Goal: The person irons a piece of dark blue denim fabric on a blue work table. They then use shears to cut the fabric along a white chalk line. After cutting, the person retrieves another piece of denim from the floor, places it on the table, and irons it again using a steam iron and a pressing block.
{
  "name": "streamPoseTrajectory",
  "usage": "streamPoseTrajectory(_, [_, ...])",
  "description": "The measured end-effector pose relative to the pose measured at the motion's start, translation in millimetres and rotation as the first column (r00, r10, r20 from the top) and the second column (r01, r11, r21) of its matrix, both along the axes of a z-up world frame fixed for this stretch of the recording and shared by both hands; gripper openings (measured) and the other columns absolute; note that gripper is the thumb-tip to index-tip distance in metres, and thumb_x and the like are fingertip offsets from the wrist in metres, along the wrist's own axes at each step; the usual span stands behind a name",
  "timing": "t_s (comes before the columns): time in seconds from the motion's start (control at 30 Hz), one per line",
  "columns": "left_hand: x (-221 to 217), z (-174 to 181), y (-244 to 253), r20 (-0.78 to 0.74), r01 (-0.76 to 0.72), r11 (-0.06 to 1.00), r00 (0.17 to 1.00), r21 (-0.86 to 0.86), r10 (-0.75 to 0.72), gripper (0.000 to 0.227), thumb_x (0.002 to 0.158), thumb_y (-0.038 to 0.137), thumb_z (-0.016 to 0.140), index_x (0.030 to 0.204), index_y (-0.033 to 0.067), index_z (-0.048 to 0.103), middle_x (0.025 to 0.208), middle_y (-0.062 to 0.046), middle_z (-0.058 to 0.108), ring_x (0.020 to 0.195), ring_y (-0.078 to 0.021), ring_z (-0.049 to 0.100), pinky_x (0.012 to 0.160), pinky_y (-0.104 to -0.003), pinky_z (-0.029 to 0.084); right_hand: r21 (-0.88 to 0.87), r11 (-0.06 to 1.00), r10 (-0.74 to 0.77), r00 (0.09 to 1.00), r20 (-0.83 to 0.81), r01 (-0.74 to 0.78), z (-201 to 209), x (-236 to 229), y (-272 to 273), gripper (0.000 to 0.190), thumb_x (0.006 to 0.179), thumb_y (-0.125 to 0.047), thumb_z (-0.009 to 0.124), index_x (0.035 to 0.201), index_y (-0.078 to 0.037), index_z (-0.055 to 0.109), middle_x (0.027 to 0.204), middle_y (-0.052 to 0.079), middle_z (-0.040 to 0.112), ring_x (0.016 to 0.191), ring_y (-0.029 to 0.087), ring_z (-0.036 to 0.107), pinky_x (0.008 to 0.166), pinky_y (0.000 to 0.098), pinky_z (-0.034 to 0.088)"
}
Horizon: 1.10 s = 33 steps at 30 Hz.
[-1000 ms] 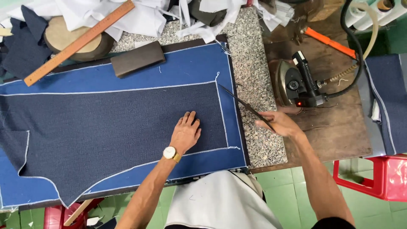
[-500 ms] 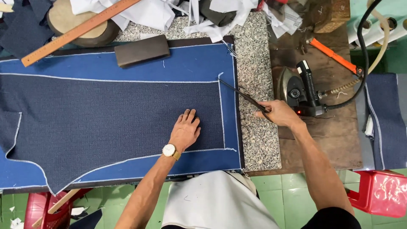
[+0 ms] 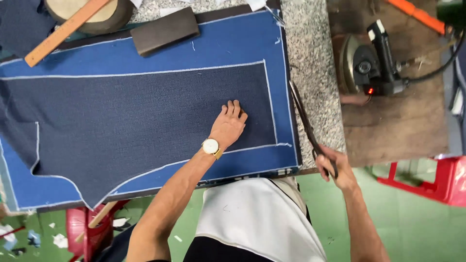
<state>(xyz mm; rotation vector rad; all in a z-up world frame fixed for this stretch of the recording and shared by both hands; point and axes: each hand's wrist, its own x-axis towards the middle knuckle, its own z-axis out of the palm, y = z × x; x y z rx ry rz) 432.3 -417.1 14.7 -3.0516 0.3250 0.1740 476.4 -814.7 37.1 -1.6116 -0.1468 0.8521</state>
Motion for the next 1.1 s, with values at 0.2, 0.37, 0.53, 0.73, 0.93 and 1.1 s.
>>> streamPoseTrajectory(0.2, [-1,-4,10,0.025,0.113,0.991,0.993,0.072,-0.115,0.048,0.097,0.040,0.065,0.129,0.0042,0.060,0.139,-0.033,0.051,0.130,-0.0451,0.050,0.101,-0.052,0.040,0.021,0.981,-0.193,0.979,-0.069,0.194,51,-119,27,0.047,0.089,-0.041,0.069,0.113,0.000,0.071,0.046,0.016,0.057,0.026,0.022,0.053,0.032,0.0322,0.043])
streamPoseTrajectory(0.37, [-2,-1,19,0.101,0.206,0.966,0.969,0.157,-0.223,0.043,0.102,0.039,0.054,0.129,0.0064,0.060,0.143,-0.034,0.051,0.126,-0.0439,0.054,0.096,-0.049,0.051,-0.039,0.967,-0.251,0.967,-0.029,0.250,59,-200,52,0.078,0.090,-0.055,0.060,0.145,0.000,0.053,0.051,-0.005,0.048,0.036,0.005,0.040,0.033,0.0225,0.037])
streamPoseTrajectory(0.53, [-7,-1,20,0.097,0.249,0.953,0.958,0.174,-0.268,0.048,0.106,0.036,0.044,0.137,0.0012,0.053,0.145,-0.036,0.047,0.130,-0.0482,0.050,0.100,-0.052,0.049,-0.094,0.906,-0.422,0.901,-0.104,0.413,54,-256,78,0.076,0.090,-0.050,0.062,0.145,0.002,0.055,0.050,-0.003,0.047,0.037,0.006,0.038,0.034,0.0235,0.033])
streamPoseTrajectory(0.73, [-7,4,19,0.231,0.229,0.959,0.936,0.164,-0.264,0.048,0.102,0.036,0.050,0.133,-0.0005,0.056,0.140,-0.035,0.051,0.125,-0.0470,0.055,0.099,-0.050,0.050,-0.311,0.826,-0.536,0.826,-0.177,0.470,63,-267,112,0.079,0.085,-0.047,0.067,0.148,-0.001,0.054,0.047,-0.001,0.046,0.037,0.008,0.041,0.036,0.0254,0.036])
streamPoseTrajectory(0.93, [-9,5,24,0.112,0.236,0.963,0.962,0.129,-0.251,0.055,0.101,0.041,0.055,0.137,0.0000,0.053,0.140,-0.035,0.049,0.131,-0.0483,0.047,0.102,-0.053,0.040,-0.256,0.757,-0.649,0.737,-0.189,0.601,53,-261,126,0.054,0.092,-0.019,0.075,0.135,0.009,0.059,0.050,0.014,0.056,0.030,0.020,0.051,0.029,0.0293,0.037])
streamPoseTrajectory(1.1, [-10,5,26,0.107,0.235,0.966,0.963,0.106,-0.246,0.055,0.102,0.041,0.053,0.139,-0.0002,0.052,0.140,-0.036,0.048,0.132,-0.0485,0.046,0.102,-0.053,0.039,-0.326,0.726,-0.676,0.716,-0.175,0.605,69,-248,137,0.060,0.088,-0.018,0.080,0.134,0.013,0.058,0.049,0.015,0.057,0.033,0.019,0.052,0.026,0.0278,0.039])
